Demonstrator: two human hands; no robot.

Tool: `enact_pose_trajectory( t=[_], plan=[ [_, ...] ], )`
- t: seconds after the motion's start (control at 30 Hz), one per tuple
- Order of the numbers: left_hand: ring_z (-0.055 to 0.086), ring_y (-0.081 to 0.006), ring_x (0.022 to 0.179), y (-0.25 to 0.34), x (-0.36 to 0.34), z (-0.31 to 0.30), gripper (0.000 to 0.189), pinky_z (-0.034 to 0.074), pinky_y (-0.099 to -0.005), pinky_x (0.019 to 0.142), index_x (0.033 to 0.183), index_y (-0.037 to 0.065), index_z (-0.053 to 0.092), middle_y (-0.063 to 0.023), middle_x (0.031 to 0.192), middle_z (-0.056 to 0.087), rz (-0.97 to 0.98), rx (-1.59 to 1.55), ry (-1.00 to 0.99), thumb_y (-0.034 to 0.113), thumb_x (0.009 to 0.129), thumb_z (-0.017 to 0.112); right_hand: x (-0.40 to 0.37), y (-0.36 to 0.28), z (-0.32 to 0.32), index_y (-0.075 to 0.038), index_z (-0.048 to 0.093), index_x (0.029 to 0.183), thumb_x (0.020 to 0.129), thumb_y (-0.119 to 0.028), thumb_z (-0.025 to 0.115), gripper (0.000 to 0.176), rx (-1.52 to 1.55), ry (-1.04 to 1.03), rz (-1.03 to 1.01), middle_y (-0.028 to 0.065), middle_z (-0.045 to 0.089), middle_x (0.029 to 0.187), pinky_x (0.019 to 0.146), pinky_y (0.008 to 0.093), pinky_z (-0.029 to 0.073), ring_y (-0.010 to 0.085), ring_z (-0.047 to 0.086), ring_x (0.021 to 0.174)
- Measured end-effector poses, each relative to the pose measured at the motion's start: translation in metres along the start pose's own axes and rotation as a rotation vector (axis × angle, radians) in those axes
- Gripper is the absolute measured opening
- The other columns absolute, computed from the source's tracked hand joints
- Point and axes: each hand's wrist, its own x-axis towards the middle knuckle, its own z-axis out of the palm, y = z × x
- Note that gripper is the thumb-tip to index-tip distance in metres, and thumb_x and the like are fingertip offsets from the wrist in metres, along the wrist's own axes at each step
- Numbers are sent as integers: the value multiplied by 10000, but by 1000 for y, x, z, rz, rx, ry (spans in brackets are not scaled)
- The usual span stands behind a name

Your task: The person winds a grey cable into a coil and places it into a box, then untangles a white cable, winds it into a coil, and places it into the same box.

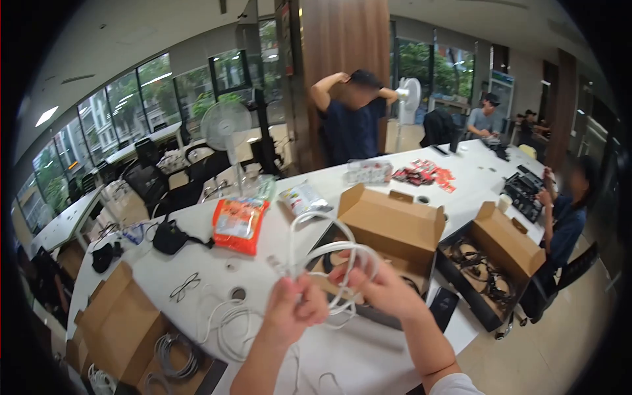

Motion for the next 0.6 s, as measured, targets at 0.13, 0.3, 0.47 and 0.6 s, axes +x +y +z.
enact_pose_trajectory(
  t=[0.13, 0.3, 0.47, 0.6],
  plan=[
    [387, -113, 492, 0, -7, 11, 433, 326, -260, 479, 820, 106, 369, -2, 562, 388, -81, 85, -164, 508, 979, 356, 5, -5, -5, -24, 520, 1057, 891, -104, 606, 203, 112, 110, 21, 93, 638, 923, 756, 278, 513, 143, 626, 861],
    [316, -98, 473, -5, -5, 7, 458, 273, -261, 479, 803, 122, 362, 16, 528, 362, -174, -21, -171, 549, 969, 343, 3, -18, -2, 0, 535, 1127, 799, 31, 626, 341, 219, 221, -37, 133, 667, 838, 553, 223, 503, 136, 633, 626],
    [200, -109, 413, 4, -4, 5, 573, 205, -279, 471, 752, 145, 346, 39, 456, 277, -208, -115, -161, 692, 905, 267, -1, -17, -9, 39, 632, 1012, 828, -3, 663, 191, 305, 69, 4, 99, 664, 738, 379, 192, 344, 60, 507, 445],
    [227, -101, 427, 7, -6, -2, 545, 232, -271, 471, 766, 139, 368, 36, 464, 298, -190, -169, -210, 656, 924, 300, -2, -15, -6, 50, 657, 915, 862, -85, 672, 146, 232, 29, -26, 134, 654, 682, 322, 192, 286, 56, 420, 348]
  ],
)
